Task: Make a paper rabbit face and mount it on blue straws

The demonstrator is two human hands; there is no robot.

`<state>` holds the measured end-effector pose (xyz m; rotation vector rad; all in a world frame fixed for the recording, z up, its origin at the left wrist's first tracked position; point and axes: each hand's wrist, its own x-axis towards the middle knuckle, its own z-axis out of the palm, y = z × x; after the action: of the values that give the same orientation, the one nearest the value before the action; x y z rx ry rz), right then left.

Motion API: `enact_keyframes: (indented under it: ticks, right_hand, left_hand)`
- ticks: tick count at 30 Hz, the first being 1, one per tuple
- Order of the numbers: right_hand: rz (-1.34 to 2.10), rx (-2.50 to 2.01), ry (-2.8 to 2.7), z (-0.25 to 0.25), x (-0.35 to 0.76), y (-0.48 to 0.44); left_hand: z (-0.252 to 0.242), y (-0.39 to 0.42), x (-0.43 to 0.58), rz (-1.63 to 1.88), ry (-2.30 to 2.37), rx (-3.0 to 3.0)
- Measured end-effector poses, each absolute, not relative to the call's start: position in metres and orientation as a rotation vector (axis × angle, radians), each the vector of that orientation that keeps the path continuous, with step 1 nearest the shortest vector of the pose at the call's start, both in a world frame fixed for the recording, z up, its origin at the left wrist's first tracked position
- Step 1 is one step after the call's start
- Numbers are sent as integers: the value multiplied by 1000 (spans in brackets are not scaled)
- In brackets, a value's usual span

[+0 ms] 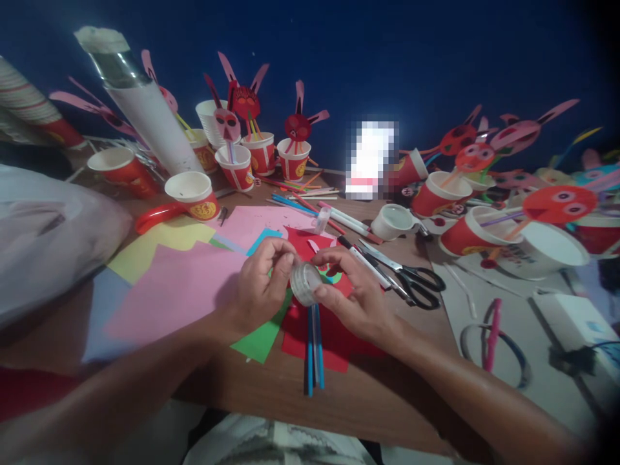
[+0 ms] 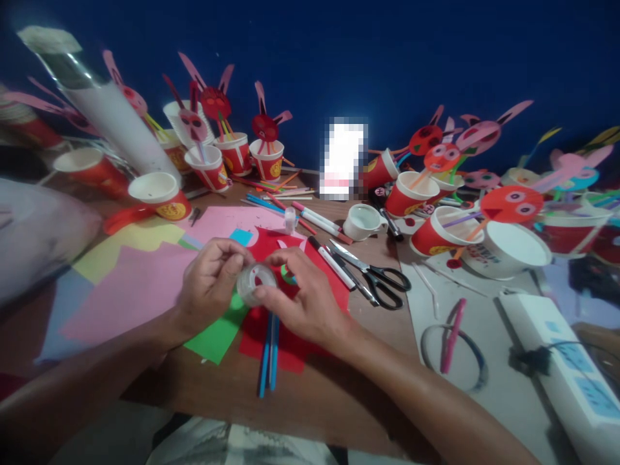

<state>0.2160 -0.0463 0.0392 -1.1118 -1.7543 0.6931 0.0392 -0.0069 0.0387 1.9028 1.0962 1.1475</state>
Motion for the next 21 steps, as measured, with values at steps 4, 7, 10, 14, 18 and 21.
enact_keyframes:
  ticks: [4, 7, 10, 14, 18, 21]
  right_hand:
    - [438, -1080, -1872, 41, 213, -48]
    - [359, -1172, -1977, 39, 211, -48]
    - [334, -1221, -2023, 38, 210, -49]
    - [392, -1209, -1985, 37, 207, -51]
    - [506, -1203, -1931, 36, 205, -51]
    - [560, -1200, -1900, 36, 203, -51]
  left_hand:
    - [38, -7, 38, 1124, 1108, 1949]
    - [37, -7, 37, 1110, 1093, 2012]
    - [36, -6, 37, 1127, 1084, 2099]
    - [35, -7, 40, 1167, 1041, 2121]
    - [33, -8, 42, 1166, 1024, 2000]
    - [33, -7, 41, 1183, 1008, 1930]
